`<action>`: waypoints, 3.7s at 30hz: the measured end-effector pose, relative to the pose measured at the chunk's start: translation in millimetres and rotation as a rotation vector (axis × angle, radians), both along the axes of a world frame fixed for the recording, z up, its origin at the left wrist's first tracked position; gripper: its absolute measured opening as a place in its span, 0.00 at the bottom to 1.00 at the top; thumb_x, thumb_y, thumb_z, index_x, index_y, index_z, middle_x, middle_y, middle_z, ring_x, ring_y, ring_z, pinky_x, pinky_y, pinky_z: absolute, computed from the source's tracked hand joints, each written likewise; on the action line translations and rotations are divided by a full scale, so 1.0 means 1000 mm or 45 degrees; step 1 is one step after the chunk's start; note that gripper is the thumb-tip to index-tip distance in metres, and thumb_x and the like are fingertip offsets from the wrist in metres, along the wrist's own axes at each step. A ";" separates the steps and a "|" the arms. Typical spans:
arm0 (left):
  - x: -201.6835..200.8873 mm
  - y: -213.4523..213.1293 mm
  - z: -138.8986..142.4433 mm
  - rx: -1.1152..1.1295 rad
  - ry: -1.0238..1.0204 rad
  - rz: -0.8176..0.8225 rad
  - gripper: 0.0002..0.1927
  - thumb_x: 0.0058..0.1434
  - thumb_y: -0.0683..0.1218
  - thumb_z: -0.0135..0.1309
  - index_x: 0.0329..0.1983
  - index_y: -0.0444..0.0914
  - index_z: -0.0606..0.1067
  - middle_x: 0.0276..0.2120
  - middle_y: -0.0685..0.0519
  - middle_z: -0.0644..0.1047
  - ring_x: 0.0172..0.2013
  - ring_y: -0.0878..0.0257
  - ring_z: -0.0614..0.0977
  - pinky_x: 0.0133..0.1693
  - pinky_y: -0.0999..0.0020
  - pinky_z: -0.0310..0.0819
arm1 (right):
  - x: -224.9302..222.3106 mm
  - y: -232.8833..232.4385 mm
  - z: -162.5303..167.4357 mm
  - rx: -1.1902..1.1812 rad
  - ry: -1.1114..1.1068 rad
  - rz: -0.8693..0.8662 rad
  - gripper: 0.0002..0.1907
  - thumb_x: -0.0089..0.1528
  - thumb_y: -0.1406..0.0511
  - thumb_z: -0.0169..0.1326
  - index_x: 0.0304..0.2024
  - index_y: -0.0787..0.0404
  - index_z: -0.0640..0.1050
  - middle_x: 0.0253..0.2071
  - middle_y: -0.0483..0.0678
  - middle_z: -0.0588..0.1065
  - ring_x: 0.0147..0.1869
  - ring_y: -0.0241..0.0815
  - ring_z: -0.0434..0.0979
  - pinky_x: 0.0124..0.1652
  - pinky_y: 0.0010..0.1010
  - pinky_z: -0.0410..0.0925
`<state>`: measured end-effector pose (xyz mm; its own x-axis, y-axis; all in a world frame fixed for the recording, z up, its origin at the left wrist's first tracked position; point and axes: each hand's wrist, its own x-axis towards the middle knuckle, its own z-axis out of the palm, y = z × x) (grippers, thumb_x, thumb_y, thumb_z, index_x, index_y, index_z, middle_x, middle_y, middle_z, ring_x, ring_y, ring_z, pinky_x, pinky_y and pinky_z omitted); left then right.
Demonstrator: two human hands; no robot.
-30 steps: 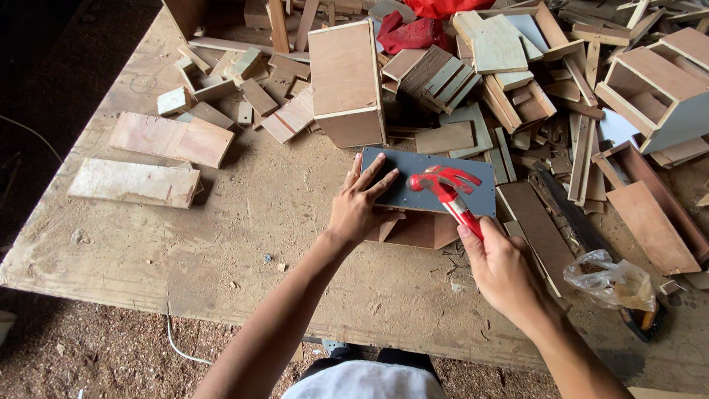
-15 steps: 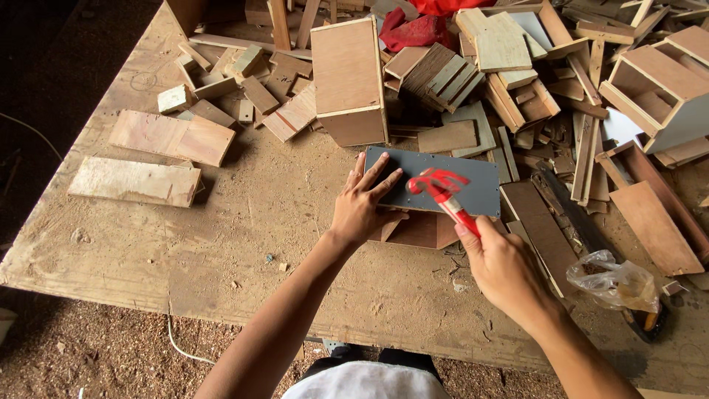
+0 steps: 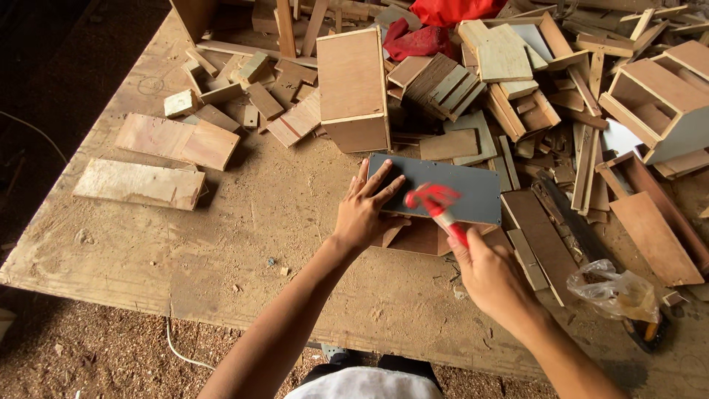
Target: The person fits gray panels into an open wooden box, positions a divider inside it, and uses a hammer to drive nails and attach a gray panel to the box side. They pick up nails from the workbench and hammer them in while holding the panel steady.
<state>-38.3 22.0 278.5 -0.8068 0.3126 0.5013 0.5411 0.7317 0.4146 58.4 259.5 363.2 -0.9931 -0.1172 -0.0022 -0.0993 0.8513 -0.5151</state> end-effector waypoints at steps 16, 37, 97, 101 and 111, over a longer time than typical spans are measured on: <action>-0.002 0.002 0.002 -0.133 -0.107 0.034 0.46 0.45 0.69 0.65 0.69 0.55 0.68 0.75 0.56 0.56 0.75 0.44 0.50 0.70 0.43 0.52 | -0.004 0.009 -0.016 0.076 -0.096 0.038 0.20 0.71 0.56 0.38 0.36 0.65 0.72 0.10 0.43 0.65 0.07 0.35 0.59 0.08 0.29 0.53; -0.003 0.003 0.007 -0.178 -0.119 0.055 0.47 0.45 0.68 0.65 0.69 0.54 0.68 0.74 0.54 0.57 0.73 0.42 0.51 0.68 0.39 0.52 | -0.002 0.009 -0.025 -0.023 0.038 0.056 0.21 0.72 0.56 0.39 0.30 0.63 0.71 0.10 0.44 0.64 0.08 0.35 0.55 0.08 0.29 0.51; -0.002 0.001 0.017 -0.048 -0.075 0.019 0.44 0.46 0.65 0.67 0.67 0.52 0.71 0.73 0.52 0.59 0.73 0.40 0.53 0.68 0.42 0.56 | -0.004 0.010 -0.034 -0.265 0.444 0.057 0.22 0.73 0.56 0.36 0.34 0.65 0.72 0.10 0.41 0.62 0.07 0.32 0.56 0.06 0.26 0.51; -0.002 0.001 0.017 -0.061 -0.074 0.025 0.44 0.46 0.66 0.67 0.67 0.52 0.71 0.73 0.52 0.59 0.73 0.39 0.53 0.68 0.41 0.55 | -0.004 0.010 -0.035 0.015 -0.095 0.002 0.18 0.71 0.57 0.37 0.41 0.64 0.71 0.07 0.42 0.65 0.06 0.35 0.59 0.07 0.31 0.51; -0.003 0.000 0.017 -0.060 -0.064 0.021 0.44 0.47 0.66 0.67 0.68 0.52 0.71 0.73 0.53 0.59 0.73 0.40 0.54 0.69 0.43 0.55 | 0.002 0.009 -0.011 -0.235 0.524 0.078 0.18 0.71 0.59 0.39 0.40 0.68 0.73 0.09 0.42 0.64 0.07 0.32 0.59 0.07 0.27 0.52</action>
<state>-40.9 21.9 295.3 -0.8360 0.3212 0.4449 0.5079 0.7599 0.4058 60.0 268.9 351.8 -0.8980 -0.1373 0.4180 -0.3752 0.7351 -0.5647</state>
